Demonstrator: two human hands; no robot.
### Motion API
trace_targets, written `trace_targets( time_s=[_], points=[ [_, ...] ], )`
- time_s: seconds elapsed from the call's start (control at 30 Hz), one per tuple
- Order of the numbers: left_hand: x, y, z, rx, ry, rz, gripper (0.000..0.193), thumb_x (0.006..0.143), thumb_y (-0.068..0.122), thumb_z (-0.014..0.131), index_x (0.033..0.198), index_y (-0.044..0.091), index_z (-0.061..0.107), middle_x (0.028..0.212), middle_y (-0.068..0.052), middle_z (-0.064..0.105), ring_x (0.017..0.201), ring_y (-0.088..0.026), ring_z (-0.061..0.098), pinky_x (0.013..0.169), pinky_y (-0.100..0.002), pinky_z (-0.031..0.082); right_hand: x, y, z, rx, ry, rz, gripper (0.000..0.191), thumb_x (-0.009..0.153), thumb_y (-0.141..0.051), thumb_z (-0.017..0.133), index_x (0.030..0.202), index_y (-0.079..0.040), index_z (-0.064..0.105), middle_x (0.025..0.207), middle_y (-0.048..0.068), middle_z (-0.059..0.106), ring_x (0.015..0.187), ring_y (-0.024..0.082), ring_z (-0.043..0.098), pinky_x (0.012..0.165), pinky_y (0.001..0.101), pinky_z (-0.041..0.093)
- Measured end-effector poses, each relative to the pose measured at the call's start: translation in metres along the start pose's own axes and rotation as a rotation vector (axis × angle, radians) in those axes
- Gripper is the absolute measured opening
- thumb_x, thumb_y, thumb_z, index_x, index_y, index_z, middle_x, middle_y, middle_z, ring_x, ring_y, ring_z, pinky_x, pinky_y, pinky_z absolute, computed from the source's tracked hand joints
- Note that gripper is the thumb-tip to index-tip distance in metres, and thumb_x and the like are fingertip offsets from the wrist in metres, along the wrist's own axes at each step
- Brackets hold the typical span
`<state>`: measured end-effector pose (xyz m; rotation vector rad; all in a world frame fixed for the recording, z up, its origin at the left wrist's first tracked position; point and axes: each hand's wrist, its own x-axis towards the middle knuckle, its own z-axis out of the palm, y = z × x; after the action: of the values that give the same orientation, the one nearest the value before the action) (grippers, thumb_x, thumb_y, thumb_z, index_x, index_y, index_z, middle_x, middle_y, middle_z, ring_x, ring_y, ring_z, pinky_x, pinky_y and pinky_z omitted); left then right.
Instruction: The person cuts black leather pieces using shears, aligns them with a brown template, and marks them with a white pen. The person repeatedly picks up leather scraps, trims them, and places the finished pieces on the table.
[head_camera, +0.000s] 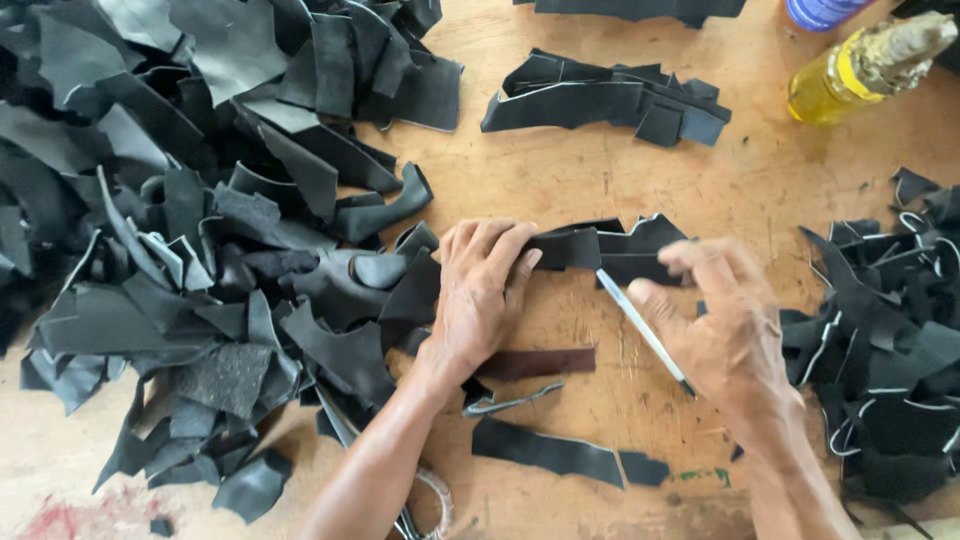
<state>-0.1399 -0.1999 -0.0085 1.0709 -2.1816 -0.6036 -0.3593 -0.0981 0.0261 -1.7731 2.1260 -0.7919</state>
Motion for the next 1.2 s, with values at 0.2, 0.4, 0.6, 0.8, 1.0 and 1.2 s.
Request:
trace_targets(
  time_s=[0.2, 0.4, 0.6, 0.8, 1.0, 1.2],
  points=[
    [-0.001, 0.026, -0.022, -0.002, 0.048, 0.074, 0.032, 0.09, 0.01, 0.076, 0.12, 0.004, 0.067, 0.122, -0.014, 0.065, 0.116, -0.035, 0.058, 0.102, -0.047, 0.044, -0.051, -0.007, -0.011, 0.057, -0.163, 0.112, 0.021, 0.085, -0.011, 0.076, 0.105, -0.006, 0.07, 0.099, 0.013, 0.069, 0.088, 0.034, 0.068, 0.073, 0.0418, 0.054],
    [-0.049, 0.059, -0.057, -0.106, -0.112, 0.037, 0.025, 0.09, 0.0, 0.071, 0.114, 0.004, 0.066, 0.118, -0.011, 0.067, 0.11, -0.033, 0.063, 0.095, -0.043, 0.054, -0.114, 0.012, -0.037, 0.005, -0.118, 0.077, 0.019, 0.088, -0.008, 0.074, 0.107, -0.005, 0.069, 0.101, 0.013, 0.068, 0.093, 0.034, 0.066, 0.08, 0.0409, 0.053],
    [-0.12, 0.117, -0.033, -0.188, -0.342, 0.08, 0.027, 0.077, 0.003, 0.075, 0.102, 0.004, 0.064, 0.105, -0.015, 0.062, 0.097, -0.036, 0.06, 0.084, -0.044, 0.05, -0.161, -0.005, -0.039, 0.057, -0.188, -0.101, 0.024, 0.079, -0.01, 0.075, 0.102, -0.006, 0.069, 0.099, 0.011, 0.066, 0.093, 0.032, 0.063, 0.081, 0.0396, 0.053],
    [-0.149, 0.134, -0.029, -0.144, -0.445, 0.037, 0.027, 0.076, 0.003, 0.074, 0.098, 0.001, 0.059, 0.099, -0.018, 0.059, 0.096, -0.039, 0.056, 0.086, -0.047, 0.042, -0.181, -0.021, -0.033, 0.07, -0.321, 0.104, 0.019, 0.081, -0.012, 0.075, 0.095, -0.006, 0.064, 0.092, 0.011, 0.065, 0.088, 0.031, 0.064, 0.074, 0.0429, 0.052],
    [-0.122, 0.149, -0.059, -0.292, -0.403, 0.14, 0.027, 0.084, -0.004, 0.068, 0.109, 0.005, 0.066, 0.092, -0.011, 0.064, 0.092, -0.03, 0.062, 0.079, -0.043, 0.05, -0.143, -0.017, -0.062, 0.178, -0.355, 0.262, 0.012, 0.088, -0.01, 0.073, 0.098, -0.008, 0.067, 0.088, 0.007, 0.07, 0.077, 0.02, 0.067, 0.068, 0.0358, 0.054],
    [-0.029, 0.102, -0.054, -0.169, -0.219, 0.147, 0.01, 0.09, 0.006, 0.074, 0.098, 0.005, 0.069, 0.087, -0.01, 0.068, 0.086, -0.031, 0.062, 0.078, -0.045, 0.049, -0.07, -0.004, -0.074, 0.334, -0.049, 0.025, 0.012, 0.089, 0.001, 0.071, 0.1, -0.003, 0.068, 0.09, 0.009, 0.068, 0.08, 0.017, 0.066, 0.072, 0.0322, 0.053]
  ],
)
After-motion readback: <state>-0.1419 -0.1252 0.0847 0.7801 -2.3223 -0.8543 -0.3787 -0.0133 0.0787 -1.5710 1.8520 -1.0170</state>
